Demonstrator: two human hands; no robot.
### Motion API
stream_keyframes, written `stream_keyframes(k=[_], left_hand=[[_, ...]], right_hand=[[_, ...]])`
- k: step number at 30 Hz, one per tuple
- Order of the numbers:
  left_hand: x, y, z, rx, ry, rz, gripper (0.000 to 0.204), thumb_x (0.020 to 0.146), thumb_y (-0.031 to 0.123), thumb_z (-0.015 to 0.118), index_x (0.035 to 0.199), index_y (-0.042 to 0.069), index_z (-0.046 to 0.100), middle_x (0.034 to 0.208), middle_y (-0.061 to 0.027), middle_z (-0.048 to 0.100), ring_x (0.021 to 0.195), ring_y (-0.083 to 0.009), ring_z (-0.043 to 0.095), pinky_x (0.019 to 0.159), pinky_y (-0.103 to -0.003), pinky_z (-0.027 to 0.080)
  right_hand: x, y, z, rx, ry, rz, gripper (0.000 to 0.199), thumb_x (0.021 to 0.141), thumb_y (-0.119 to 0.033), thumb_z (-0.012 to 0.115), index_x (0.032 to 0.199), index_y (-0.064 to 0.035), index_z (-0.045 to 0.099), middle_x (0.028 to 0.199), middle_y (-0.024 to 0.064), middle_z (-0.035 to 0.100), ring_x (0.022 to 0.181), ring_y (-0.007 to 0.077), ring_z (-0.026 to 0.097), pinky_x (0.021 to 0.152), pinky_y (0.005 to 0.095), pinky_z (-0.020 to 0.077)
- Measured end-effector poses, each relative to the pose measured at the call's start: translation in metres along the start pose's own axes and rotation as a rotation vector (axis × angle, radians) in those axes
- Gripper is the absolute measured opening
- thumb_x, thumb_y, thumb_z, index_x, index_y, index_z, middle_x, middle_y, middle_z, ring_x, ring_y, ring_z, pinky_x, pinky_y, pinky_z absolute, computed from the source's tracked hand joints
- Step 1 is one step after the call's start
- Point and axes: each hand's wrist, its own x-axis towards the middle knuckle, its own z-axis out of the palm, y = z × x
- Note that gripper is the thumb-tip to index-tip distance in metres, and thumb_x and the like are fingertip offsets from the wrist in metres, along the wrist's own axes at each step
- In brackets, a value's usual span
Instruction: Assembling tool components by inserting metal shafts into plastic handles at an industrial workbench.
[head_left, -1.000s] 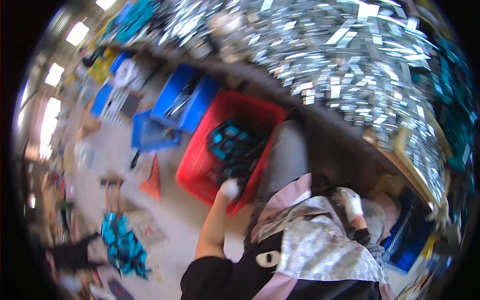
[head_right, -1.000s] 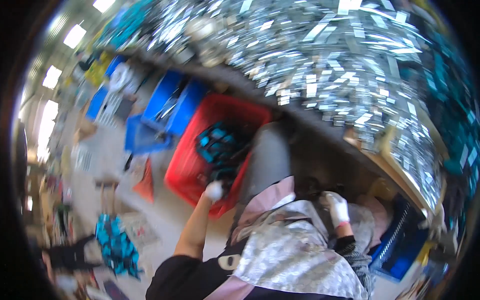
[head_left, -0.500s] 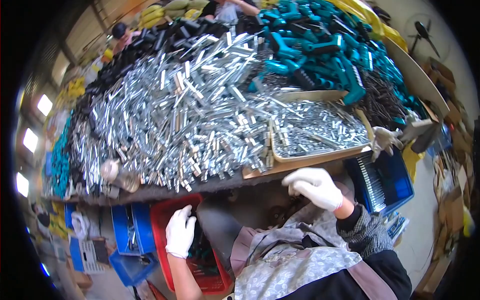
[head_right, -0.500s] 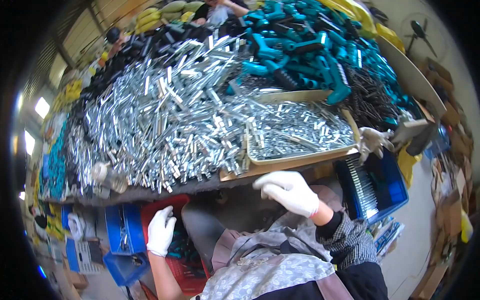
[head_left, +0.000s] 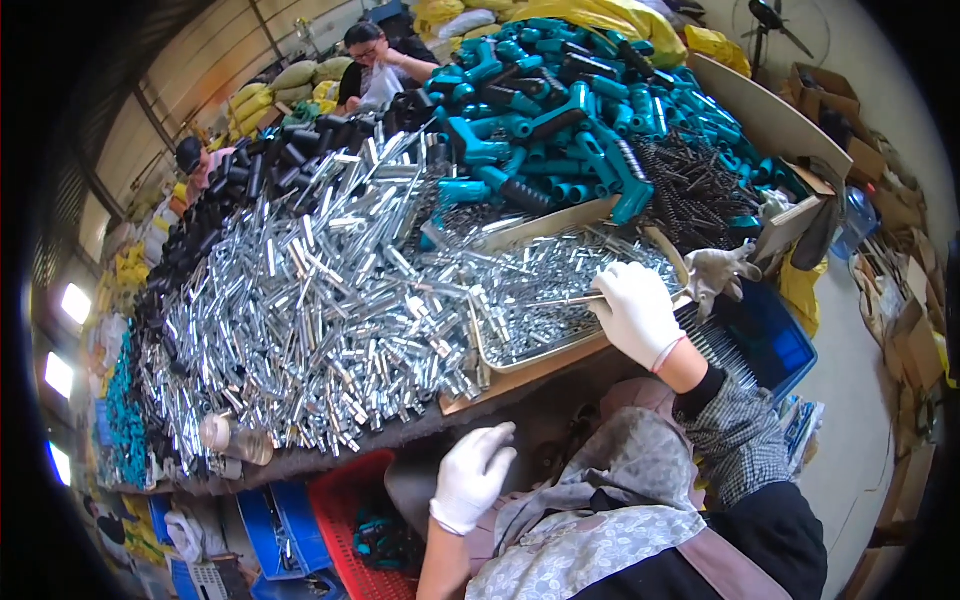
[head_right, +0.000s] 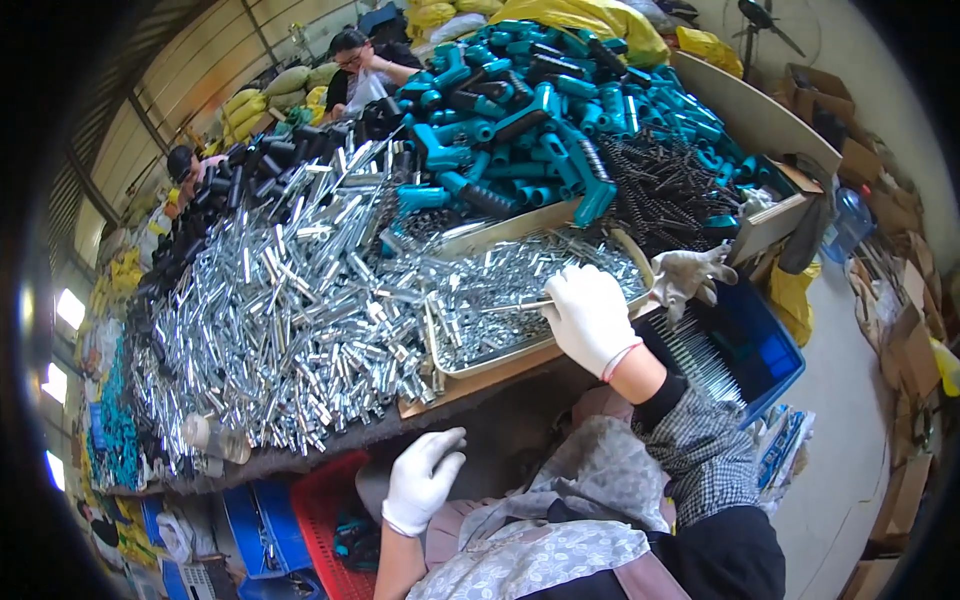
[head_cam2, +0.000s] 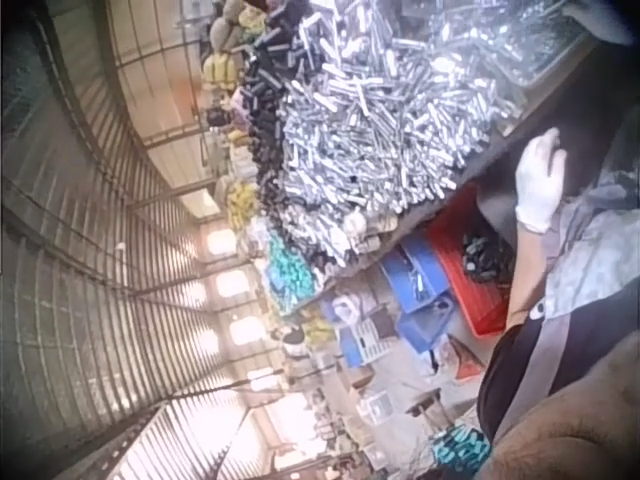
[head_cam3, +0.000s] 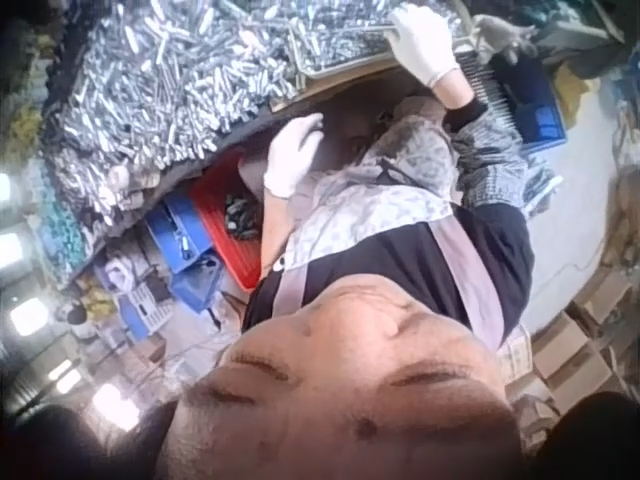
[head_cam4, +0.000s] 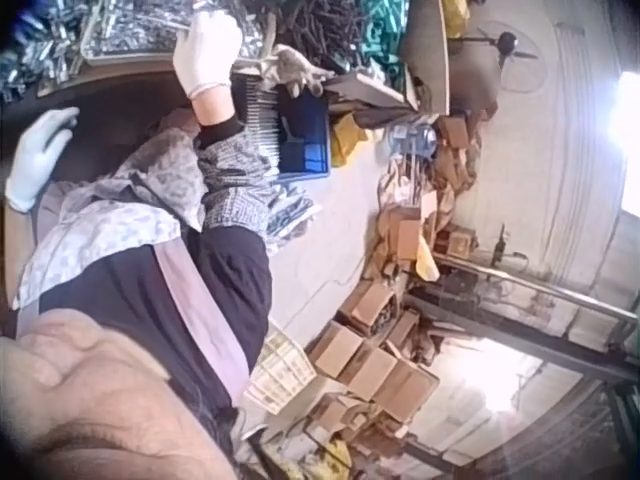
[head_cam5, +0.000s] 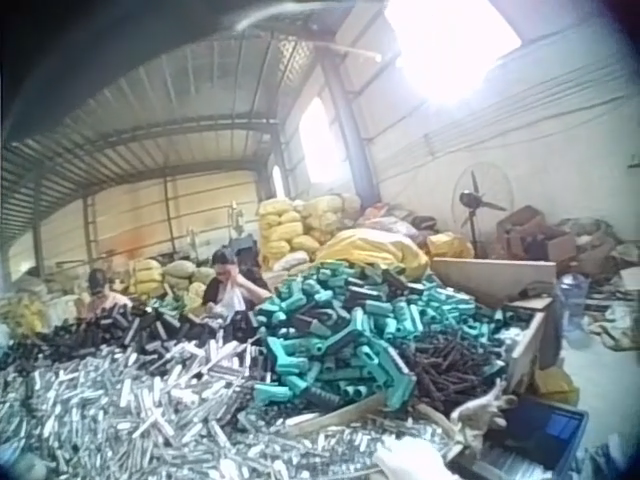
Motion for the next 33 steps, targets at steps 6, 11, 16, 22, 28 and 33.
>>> stream_keyframes(k=[6,11,16,22,28,33], left_hand=[[0.002,0.016,0.028,-0.377,-0.122,-0.13,0.026,0.091,0.008,0.065,0.115,0.0,0.068,0.102,-0.0165,0.072,0.093,-0.0259,0.07,0.083,-0.033,0.054],[0.018,0.023,0.029,-1.104,-0.031,-0.38,0.056,0.102,0.034,0.058,0.143,-0.002,0.048,0.126,-0.0102,0.063,0.097,-0.0135,0.063,0.083,-0.028,0.051],[0.011,0.011,0.018,-1.149,0.323,-0.352,0.052,0.104,0.042,0.052,0.129,-0.003,0.058,0.116,-0.0077,0.064,0.096,-0.0136,0.063,0.081,-0.028,0.053],[-0.027,-0.005,-0.002,-1.07,0.607,-0.311,0.045,0.104,0.036,0.053,0.124,-0.004,0.057,0.11,-0.0118,0.064,0.089,-0.0147,0.063,0.074,-0.028,0.053],[-0.044,0.004,-0.014,-0.933,0.566,-0.32,0.051,0.103,0.042,0.052,0.123,-0.005,0.058,0.113,-0.0144,0.066,0.088,-0.0169,0.065,0.072,-0.029,0.054],[-0.06,0.0,-0.023,-0.809,0.542,-0.336,0.048,0.104,0.038,0.052,0.124,-0.005,0.058,0.114,-0.0144,0.066,0.091,-0.0167,0.065,0.075,-0.028,0.053]], right_hand=[[-0.019,-0.029,-0.025,0.172,0.237,0.116,0.021,0.085,-0.01,0.07,0.105,-0.0025,0.067,0.09,0.0156,0.068,0.08,0.032,0.067,0.071,0.0366,0.0532],[-0.04,-0.077,-0.031,0.973,-0.068,0.403,0.017,0.097,-0.003,0.053,0.106,0.0021,0.067,0.065,0.0042,0.058,0.055,0.0084,0.055,0.054,0.0257,0.0444],[-0.028,-0.117,-0.015,0.956,-0.493,0.121,0.015,0.095,-0.018,0.062,0.097,-0.0047,0.069,0.071,0.0109,0.065,0.063,0.0236,0.065,0.059,0.0342,0.0501],[0.084,-0.155,0.033,0.531,-0.225,-0.439,0.009,0.086,-0.016,0.066,0.087,-0.0085,0.07,0.083,0.0128,0.064,0.082,0.034,0.064,0.073,0.0435,0.05],[0.161,-0.202,0.102,-0.055,-0.256,-0.46,0.015,0.081,-0.013,0.062,0.084,-0.0089,0.077,0.084,0.0137,0.074,0.08,0.0312,0.073,0.071,0.0424,0.0535],[0.176,-0.228,0.097,-0.11,-0.491,-0.282,0.023,0.086,-0.016,0.059,0.097,-0.0094,0.078,0.094,0.0133,0.075,0.09,0.0296,0.073,0.073,0.0426,0.0549]])
